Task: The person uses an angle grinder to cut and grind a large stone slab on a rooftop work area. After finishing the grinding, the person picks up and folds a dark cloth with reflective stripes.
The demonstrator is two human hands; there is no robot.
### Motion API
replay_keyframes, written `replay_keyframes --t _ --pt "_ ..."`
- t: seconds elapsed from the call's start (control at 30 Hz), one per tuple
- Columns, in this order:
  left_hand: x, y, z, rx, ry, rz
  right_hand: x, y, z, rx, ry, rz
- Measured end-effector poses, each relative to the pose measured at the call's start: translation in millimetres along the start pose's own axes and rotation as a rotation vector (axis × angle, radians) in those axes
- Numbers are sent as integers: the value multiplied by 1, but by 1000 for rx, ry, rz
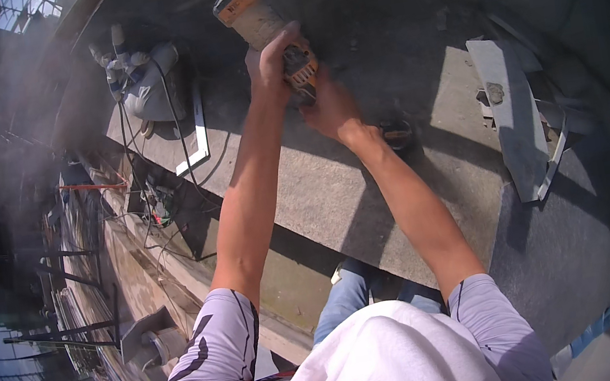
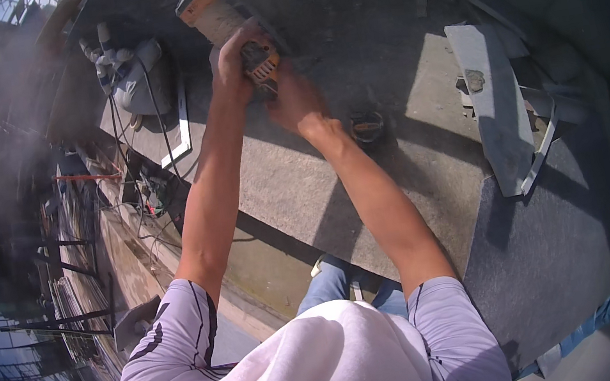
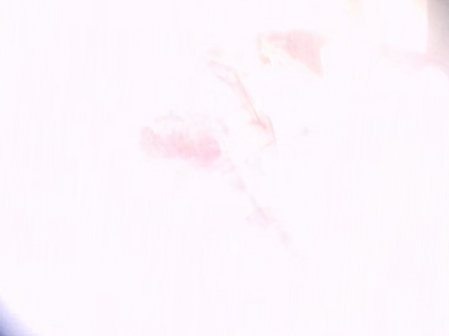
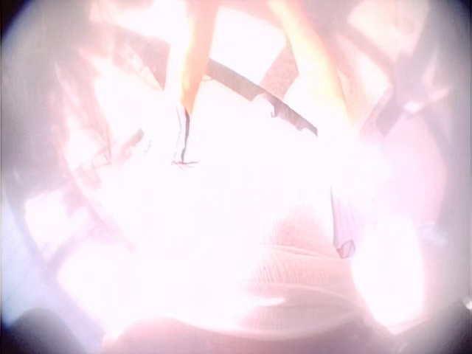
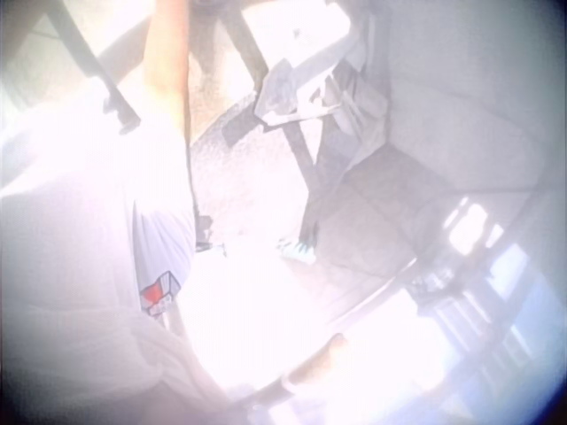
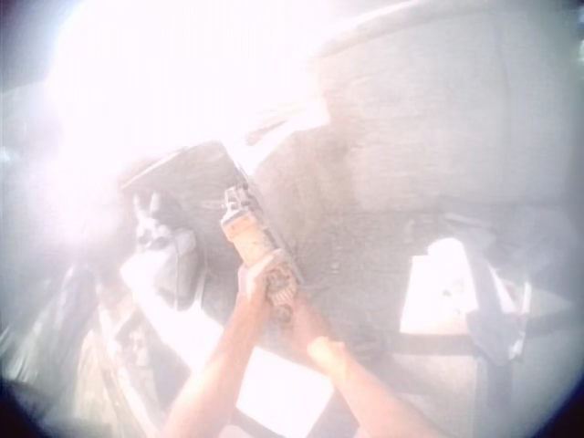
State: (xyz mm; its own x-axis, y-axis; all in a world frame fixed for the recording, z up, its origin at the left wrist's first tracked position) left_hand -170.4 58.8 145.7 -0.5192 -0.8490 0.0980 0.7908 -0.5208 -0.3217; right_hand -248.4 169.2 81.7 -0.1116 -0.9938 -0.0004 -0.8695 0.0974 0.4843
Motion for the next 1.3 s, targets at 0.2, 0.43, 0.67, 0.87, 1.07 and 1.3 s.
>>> replay_keyframes --t 0.2,0.43,0.67,0.87,1.07,1.3 --pt "-11 1 -14 41 0 -51 -15 -4 6 -28 -118 -56" --pt "-21 -11 -11 59 16 -13 -25 5 4 17 -97 -32" --pt "-20 -7 -11 46 0 -4 -23 3 -1 -18 -98 -18" --pt "-8 -7 -6 -84 -9 -84 -5 -1 4 -21 -103 -28" --pt "-8 -5 6 -22 -21 -5 -1 4 -11 -26 -86 -39" --pt "-24 -6 -19 -72 31 -77 -17 3 -3 16 -103 -48"
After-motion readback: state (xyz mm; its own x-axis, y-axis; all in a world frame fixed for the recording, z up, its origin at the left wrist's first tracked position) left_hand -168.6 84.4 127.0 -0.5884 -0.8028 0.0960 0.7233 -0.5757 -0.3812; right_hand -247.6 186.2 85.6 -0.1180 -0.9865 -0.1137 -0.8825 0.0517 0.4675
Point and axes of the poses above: each hand's wrist, its own x-axis towards the middle knuckle, its own y-axis out of the back of the hand, z = x × y, the point moved 6 cm from there along x, towards the middle knuckle, and after that the axes turned 12 degrees about -z, right-handed, at the moved point
